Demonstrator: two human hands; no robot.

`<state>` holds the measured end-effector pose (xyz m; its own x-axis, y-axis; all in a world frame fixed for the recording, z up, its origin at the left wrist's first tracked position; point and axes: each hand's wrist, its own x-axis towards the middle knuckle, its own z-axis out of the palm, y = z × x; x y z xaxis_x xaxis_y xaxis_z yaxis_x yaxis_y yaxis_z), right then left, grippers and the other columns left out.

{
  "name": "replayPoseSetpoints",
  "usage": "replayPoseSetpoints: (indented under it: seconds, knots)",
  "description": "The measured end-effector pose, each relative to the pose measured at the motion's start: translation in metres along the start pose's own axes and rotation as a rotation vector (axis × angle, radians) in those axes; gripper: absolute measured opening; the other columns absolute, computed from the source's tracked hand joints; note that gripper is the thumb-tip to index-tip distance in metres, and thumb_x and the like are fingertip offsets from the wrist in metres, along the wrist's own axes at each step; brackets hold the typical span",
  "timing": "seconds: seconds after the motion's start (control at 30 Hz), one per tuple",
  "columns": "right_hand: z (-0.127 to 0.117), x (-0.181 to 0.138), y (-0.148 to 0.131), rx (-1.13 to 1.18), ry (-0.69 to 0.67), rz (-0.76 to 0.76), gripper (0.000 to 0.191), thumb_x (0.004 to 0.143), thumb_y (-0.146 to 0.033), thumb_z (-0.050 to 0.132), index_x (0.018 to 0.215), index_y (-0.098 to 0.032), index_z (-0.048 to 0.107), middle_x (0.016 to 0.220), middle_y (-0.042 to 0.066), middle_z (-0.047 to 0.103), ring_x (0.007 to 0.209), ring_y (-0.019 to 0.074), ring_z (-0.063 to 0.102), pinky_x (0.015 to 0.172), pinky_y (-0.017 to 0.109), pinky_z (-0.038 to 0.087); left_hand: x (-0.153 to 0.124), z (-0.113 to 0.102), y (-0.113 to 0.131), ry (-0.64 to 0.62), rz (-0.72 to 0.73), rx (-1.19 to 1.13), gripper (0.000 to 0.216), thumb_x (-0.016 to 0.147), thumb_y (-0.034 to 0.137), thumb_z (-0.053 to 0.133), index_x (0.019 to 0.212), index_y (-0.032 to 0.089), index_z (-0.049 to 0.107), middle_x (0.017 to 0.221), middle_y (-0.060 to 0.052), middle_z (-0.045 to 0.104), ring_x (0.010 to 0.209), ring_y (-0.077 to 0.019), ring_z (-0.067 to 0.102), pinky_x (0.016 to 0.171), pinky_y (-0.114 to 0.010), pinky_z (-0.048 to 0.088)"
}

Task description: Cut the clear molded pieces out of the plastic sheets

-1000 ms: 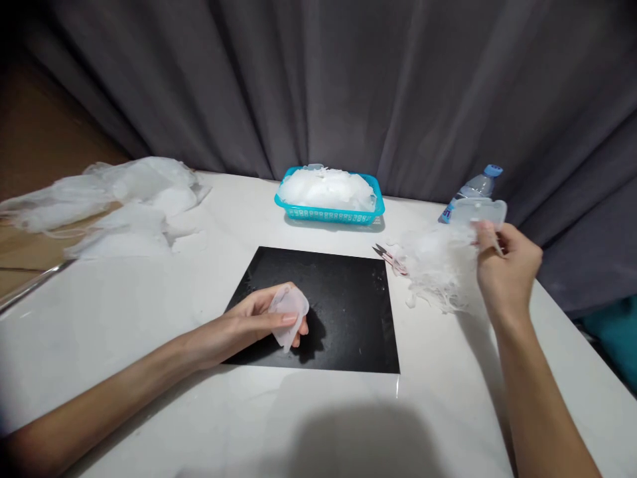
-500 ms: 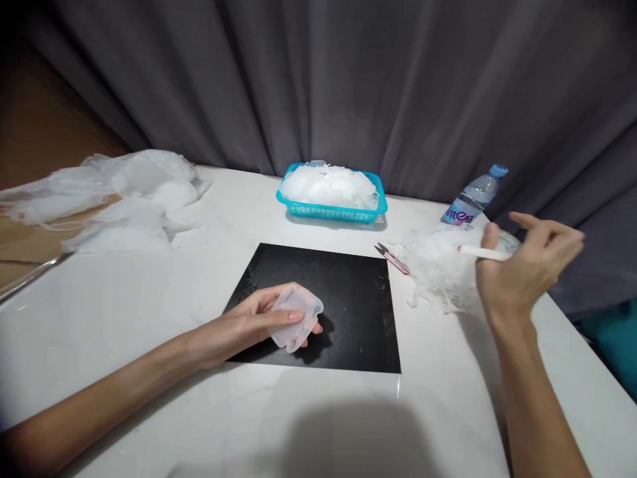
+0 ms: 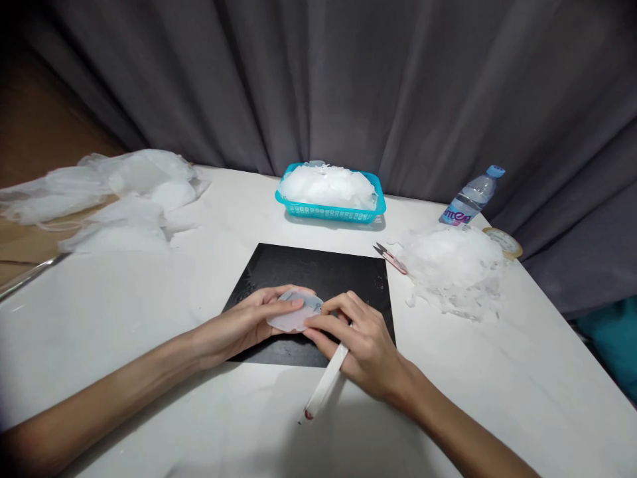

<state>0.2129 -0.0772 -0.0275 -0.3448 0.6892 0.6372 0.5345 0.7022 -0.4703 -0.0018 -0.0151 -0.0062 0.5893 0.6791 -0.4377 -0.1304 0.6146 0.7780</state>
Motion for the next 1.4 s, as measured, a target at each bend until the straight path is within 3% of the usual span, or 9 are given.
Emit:
replayPoseSetpoints:
  seconds: [0.23, 0.47, 0.7, 0.93, 1.07, 1.27, 1.4]
  knots:
    - [0.001, 0.003, 0.001, 0.108, 0.048, 0.111, 0.017, 0.096, -0.01, 0.069, 0.109, -0.02, 0.07, 0.09, 0.004, 0.07, 0.083, 0.0171, 0.063, 0.072, 0.033, 0.052, -0.003, -0.002, 0.0, -0.075, -0.059, -0.068, 0.038, 0.092, 0.027, 0.08, 0.122, 0.011, 0.064, 0.107, -0.013, 0.08, 0.104, -0.0271, 0.079, 0.112, -0.043, 0.052]
    - [-0.002, 0.006, 0.002, 0.021, 0.069, 0.047, 0.013, 0.097, -0.011, 0.067, 0.105, -0.02, 0.069, 0.085, 0.004, 0.071, 0.076, 0.0179, 0.062, 0.069, 0.035, 0.049, -0.001, -0.008, -0.003, -0.129, -0.038, -0.038, 0.037, 0.094, 0.031, 0.078, 0.123, 0.013, 0.063, 0.107, -0.017, 0.081, 0.107, -0.0311, 0.079, 0.113, -0.046, 0.051]
    - [-0.003, 0.006, 0.002, 0.02, 0.093, 0.02, 0.014, 0.096, -0.01, 0.066, 0.105, -0.021, 0.069, 0.086, 0.003, 0.072, 0.074, 0.0181, 0.064, 0.067, 0.035, 0.049, -0.002, -0.005, 0.001, -0.224, -0.013, 0.01, 0.026, 0.094, 0.035, 0.077, 0.107, 0.014, 0.07, 0.111, -0.018, 0.08, 0.103, -0.0265, 0.079, 0.102, -0.037, 0.055]
    - [-0.007, 0.003, -0.002, -0.011, 0.125, -0.041, 0.023, 0.094, -0.005, 0.067, 0.112, -0.02, 0.067, 0.086, 0.005, 0.071, 0.075, 0.0184, 0.064, 0.064, 0.034, 0.05, -0.011, -0.003, 0.009, -0.333, -0.016, 0.085, 0.031, 0.086, 0.035, 0.085, 0.107, 0.017, 0.07, 0.092, -0.005, 0.076, 0.074, -0.0105, 0.069, 0.069, -0.02, 0.052]
    - [-0.006, -0.001, -0.001, -0.039, 0.138, -0.075, 0.03, 0.093, -0.006, 0.068, 0.118, -0.021, 0.065, 0.088, 0.006, 0.072, 0.074, 0.019, 0.063, 0.062, 0.034, 0.051, -0.013, -0.002, 0.009, -0.35, 0.024, 0.088, 0.032, 0.079, 0.029, 0.09, 0.102, 0.019, 0.072, 0.082, 0.001, 0.069, 0.069, -0.0082, 0.06, 0.065, -0.019, 0.046]
    - [-0.004, -0.004, -0.001, -0.044, 0.116, -0.139, 0.049, 0.092, -0.006, 0.068, 0.138, -0.022, 0.06, 0.092, 0.006, 0.075, 0.073, 0.0189, 0.065, 0.062, 0.035, 0.053, -0.013, 0.0, 0.007, -0.324, 0.038, 0.128, 0.02, 0.081, 0.026, 0.087, 0.092, 0.017, 0.073, 0.073, 0.003, 0.063, 0.062, -0.0086, 0.053, 0.062, -0.02, 0.044]
    - [-0.004, -0.005, -0.004, -0.034, 0.103, -0.139, 0.044, 0.092, -0.007, 0.07, 0.133, -0.023, 0.062, 0.091, 0.006, 0.077, 0.073, 0.0187, 0.067, 0.059, 0.034, 0.052, -0.012, 0.0, 0.006, -0.35, 0.024, 0.104, 0.015, 0.085, 0.024, 0.083, 0.094, 0.017, 0.074, 0.073, 0.002, 0.063, 0.064, -0.0075, 0.053, 0.062, -0.018, 0.044]
